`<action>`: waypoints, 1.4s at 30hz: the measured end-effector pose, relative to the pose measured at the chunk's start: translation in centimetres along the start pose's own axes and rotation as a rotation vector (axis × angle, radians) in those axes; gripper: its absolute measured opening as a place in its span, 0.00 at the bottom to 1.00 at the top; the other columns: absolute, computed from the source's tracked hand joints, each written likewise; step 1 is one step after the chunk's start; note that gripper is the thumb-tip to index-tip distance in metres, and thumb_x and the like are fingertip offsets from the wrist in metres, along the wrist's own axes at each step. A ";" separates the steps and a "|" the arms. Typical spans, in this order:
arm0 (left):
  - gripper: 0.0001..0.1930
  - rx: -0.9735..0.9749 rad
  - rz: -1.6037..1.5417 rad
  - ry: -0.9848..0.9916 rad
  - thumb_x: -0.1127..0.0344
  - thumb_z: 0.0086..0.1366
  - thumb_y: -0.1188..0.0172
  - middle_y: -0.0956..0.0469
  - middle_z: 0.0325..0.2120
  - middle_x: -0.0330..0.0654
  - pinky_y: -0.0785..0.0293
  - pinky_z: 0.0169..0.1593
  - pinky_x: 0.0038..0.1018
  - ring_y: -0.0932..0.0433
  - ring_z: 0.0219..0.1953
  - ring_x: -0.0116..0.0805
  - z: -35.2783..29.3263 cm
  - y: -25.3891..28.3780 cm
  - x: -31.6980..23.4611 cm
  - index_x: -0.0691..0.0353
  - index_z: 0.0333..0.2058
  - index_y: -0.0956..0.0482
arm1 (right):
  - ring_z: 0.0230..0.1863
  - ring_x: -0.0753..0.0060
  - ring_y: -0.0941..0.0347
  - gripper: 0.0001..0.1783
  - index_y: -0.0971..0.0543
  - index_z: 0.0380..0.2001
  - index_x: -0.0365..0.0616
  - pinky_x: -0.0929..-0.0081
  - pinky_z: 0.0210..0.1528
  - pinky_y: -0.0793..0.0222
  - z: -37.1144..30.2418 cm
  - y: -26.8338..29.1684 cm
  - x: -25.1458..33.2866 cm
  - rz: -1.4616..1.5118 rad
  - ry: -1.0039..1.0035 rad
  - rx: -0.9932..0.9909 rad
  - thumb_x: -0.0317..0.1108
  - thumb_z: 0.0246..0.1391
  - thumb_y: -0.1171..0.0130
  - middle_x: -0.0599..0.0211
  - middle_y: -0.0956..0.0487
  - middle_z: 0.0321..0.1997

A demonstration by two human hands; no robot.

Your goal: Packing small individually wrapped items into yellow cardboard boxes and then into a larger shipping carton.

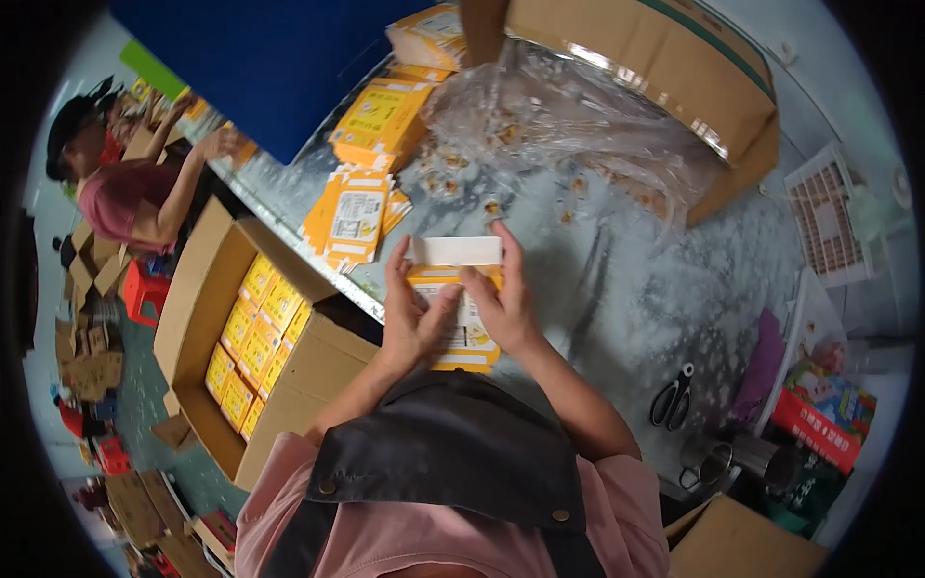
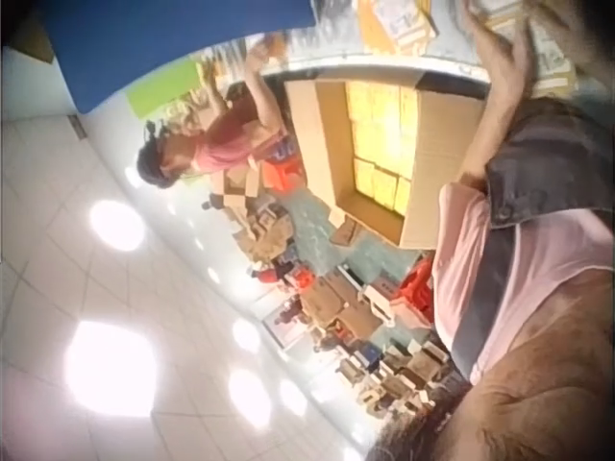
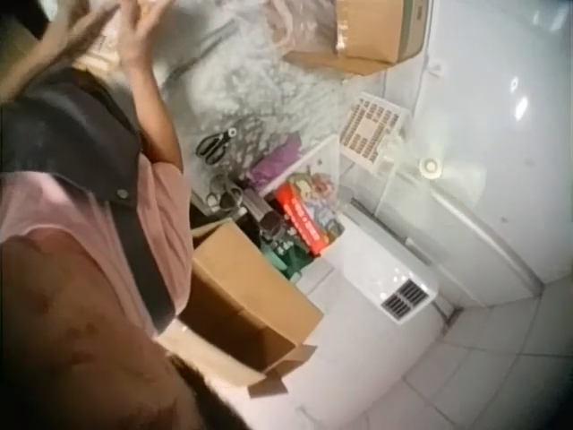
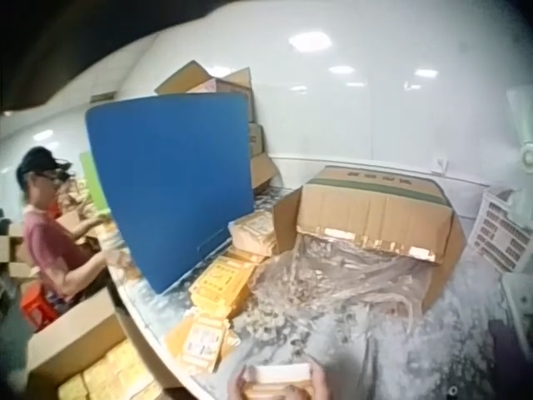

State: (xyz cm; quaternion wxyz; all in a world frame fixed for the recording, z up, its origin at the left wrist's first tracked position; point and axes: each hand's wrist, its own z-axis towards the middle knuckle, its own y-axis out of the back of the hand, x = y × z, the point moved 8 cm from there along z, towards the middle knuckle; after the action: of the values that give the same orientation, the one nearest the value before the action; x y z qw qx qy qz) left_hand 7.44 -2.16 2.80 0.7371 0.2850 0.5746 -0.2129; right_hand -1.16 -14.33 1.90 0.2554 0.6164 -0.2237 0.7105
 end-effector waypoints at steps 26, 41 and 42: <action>0.60 0.922 1.111 -0.275 0.47 0.40 0.23 0.50 0.68 0.57 0.41 0.64 0.52 0.48 0.67 0.65 -1.0 -2.3 2.5 0.58 0.69 0.48 | 0.64 0.44 0.36 0.34 0.26 0.57 0.46 0.55 0.67 0.44 28.6 24.5 -9.0 -1.329 -0.189 -0.059 0.60 0.59 0.53 0.47 0.28 0.61; 0.66 0.672 0.949 -0.298 0.49 0.28 0.20 0.39 0.57 0.56 0.45 0.63 0.50 0.40 0.59 0.60 -0.8 -3.7 2.8 0.66 0.67 0.46 | 0.68 0.52 0.41 0.23 0.31 0.61 0.42 0.61 0.69 0.48 7.2 14.3 -7.6 -0.962 0.127 0.131 0.41 0.69 0.57 0.52 0.37 0.68; 0.66 0.650 0.961 -0.287 0.50 0.28 0.20 0.39 0.57 0.56 0.45 0.63 0.49 0.40 0.59 0.60 -1.1 -3.5 2.8 0.66 0.67 0.46 | 0.66 0.55 0.38 0.21 0.30 0.59 0.40 0.63 0.67 0.44 6.0 15.2 -7.1 -0.742 0.093 0.061 0.38 0.68 0.56 0.52 0.34 0.66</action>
State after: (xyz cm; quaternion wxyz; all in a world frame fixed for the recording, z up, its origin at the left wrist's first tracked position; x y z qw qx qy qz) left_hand 5.13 -4.03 -0.72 0.6961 0.6923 0.1813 -0.0570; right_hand -5.56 -30.46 -4.30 0.4869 0.6300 0.0477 0.6031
